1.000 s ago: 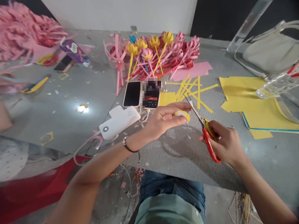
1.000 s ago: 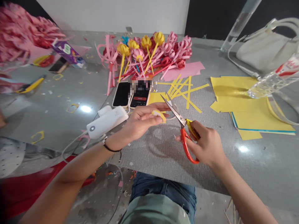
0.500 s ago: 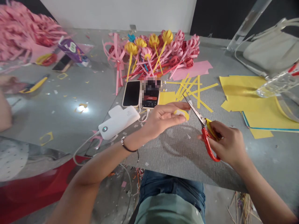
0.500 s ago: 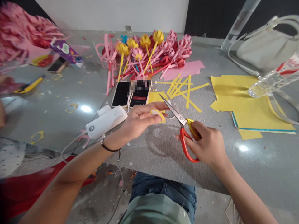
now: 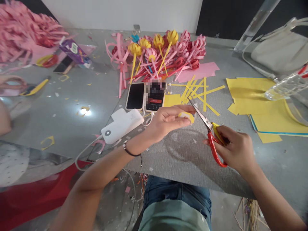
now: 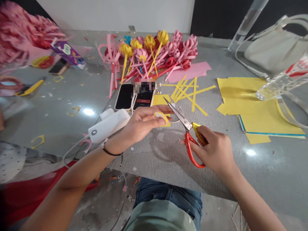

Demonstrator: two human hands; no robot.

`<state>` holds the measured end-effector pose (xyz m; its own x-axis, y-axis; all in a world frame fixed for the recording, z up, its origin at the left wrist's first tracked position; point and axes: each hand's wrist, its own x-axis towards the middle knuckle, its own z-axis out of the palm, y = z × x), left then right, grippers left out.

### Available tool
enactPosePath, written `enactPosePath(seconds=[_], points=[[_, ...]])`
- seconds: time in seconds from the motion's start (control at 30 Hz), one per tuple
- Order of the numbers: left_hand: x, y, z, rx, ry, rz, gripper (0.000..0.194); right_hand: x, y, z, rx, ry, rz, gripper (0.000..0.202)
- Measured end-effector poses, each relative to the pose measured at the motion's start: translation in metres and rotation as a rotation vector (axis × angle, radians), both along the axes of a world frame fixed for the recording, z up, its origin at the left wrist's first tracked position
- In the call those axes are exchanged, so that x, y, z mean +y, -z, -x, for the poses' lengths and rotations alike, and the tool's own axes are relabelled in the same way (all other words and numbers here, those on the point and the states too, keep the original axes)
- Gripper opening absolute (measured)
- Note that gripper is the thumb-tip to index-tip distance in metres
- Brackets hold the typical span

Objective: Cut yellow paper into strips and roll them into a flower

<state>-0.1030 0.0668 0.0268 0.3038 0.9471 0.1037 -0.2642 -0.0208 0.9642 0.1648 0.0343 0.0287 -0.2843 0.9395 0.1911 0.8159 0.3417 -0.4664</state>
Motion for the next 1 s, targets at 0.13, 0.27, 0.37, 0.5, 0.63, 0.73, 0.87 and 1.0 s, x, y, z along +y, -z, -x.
enactPosePath(seconds=[0.13, 0.27, 0.37, 0.5, 0.63, 0.73, 0.87, 1.0], points=[[0.001, -0.001, 0.001, 0.004, 0.011, 0.004, 0.015, -0.001, -0.001, 0.001, 0.004, 0.008, 0.004, 0.051], [0.001, 0.0, 0.002, 0.0, 0.021, -0.012, 0.013, -0.001, 0.0, 0.001, 0.001, 0.011, -0.006, 0.051], [0.003, 0.004, 0.002, -0.01, 0.021, -0.035, 0.011, -0.001, 0.001, 0.001, -0.006, 0.01, -0.023, 0.05], [0.005, 0.01, 0.003, -0.027, 0.027, -0.053, 0.012, -0.001, 0.002, 0.0, -0.003, -0.002, -0.076, 0.052], [0.007, 0.012, 0.003, -0.029, 0.015, -0.052, 0.013, 0.0, 0.003, -0.001, -0.005, -0.018, -0.109, 0.052], [0.007, 0.012, 0.002, -0.033, 0.004, -0.051, 0.014, 0.0, 0.003, -0.002, -0.008, -0.02, -0.104, 0.053], [0.007, 0.011, 0.002, -0.011, -0.007, -0.057, 0.014, -0.001, 0.004, -0.002, -0.03, -0.016, -0.105, 0.054], [0.007, 0.01, 0.004, 0.016, -0.009, -0.095, 0.011, 0.0, 0.004, -0.003, -0.044, -0.035, -0.102, 0.052]])
